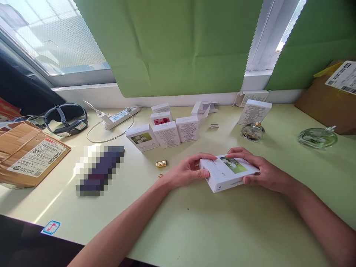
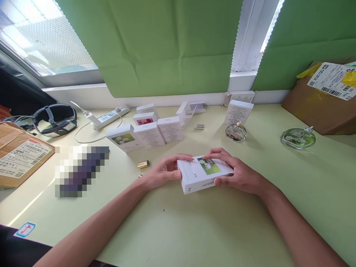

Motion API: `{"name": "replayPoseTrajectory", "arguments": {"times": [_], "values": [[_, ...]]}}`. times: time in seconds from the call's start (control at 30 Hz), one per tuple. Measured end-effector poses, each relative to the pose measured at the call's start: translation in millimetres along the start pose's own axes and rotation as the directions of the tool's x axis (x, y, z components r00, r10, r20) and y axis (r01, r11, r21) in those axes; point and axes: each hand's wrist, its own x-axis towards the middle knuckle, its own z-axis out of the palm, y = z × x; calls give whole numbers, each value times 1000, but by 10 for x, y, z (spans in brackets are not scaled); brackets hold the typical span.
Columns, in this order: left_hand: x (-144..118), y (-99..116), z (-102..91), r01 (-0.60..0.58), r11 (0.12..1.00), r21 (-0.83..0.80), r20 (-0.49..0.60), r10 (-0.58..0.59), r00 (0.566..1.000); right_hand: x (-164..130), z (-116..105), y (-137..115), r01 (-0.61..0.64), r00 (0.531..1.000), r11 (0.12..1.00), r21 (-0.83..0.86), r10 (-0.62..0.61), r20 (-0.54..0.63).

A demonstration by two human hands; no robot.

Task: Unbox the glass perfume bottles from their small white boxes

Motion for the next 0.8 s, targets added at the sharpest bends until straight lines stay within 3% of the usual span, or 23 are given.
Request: {"name": "replayPoseTrajectory", "arguments": {"times": [0.27, 0.4, 0.5, 0.57, 0.67, 0.73, 0.8], "values": [[-16, 24, 28, 31, 999, -22, -58, -32, 998, 23, 6, 51, 40, 998, 999, 6, -40, -55], [-20, 81, 69, 52, 998, 22, -165, -47, 985, 22, 50, 43, 5, 996, 1000, -23, -7, -94], [-2, 84, 65, 63, 982, 180, -293, -7, 956, 32, 44, 65, 20, 980, 998, -55, -31, -198], [12, 68, 48, 56, 932, 357, -409, 102, 907, 46, -1, 97, 21, 911, 994, -108, -64, -408], [18, 45, 40, 66, 775, 629, -477, 317, 820, 74, -117, 179, -20, 683, 985, -174, -114, -721], [10, 41, 62, 66, 669, 741, -414, 377, 829, 97, -201, 261, -55, 551, 976, -209, -144, -822], [-3, 46, 99, 51, 585, 810, -307, 348, 886, 123, -266, 354, -92, 472, 963, -252, -181, -863]]}}
